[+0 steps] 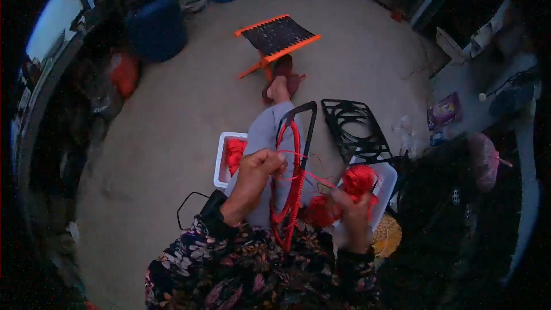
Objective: Weaving red plastic cord through the metal frame of a chair seat.
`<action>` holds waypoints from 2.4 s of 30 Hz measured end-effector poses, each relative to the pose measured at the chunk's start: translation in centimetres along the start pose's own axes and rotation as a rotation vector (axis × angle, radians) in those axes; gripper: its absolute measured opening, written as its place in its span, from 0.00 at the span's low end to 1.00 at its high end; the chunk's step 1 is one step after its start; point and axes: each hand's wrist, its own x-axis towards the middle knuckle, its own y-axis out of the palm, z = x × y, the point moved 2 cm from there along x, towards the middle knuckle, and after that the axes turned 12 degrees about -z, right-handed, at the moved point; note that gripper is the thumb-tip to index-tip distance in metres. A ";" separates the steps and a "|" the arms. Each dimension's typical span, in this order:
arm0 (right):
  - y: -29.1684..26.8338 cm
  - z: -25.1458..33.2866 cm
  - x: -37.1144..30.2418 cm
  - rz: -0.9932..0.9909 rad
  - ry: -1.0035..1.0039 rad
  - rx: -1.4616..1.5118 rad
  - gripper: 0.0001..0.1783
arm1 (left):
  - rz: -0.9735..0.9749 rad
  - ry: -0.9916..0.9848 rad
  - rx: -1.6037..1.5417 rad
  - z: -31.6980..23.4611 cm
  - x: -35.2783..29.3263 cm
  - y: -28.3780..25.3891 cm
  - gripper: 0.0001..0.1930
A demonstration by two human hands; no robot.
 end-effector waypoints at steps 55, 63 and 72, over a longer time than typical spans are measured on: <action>-12.7 8.7 -2.9 -0.269 -0.135 0.122 0.07 | 0.232 -0.747 -0.884 1.6 -2.4 1.9 0.16; -7.6 3.4 1.1 -0.262 -0.038 -0.569 0.12 | 0.369 -0.699 -0.927 3.1 -2.5 1.7 0.12; 5.2 3.6 -0.5 0.082 -0.031 -0.315 0.14 | 0.189 -0.707 -0.811 3.1 -2.2 1.9 0.13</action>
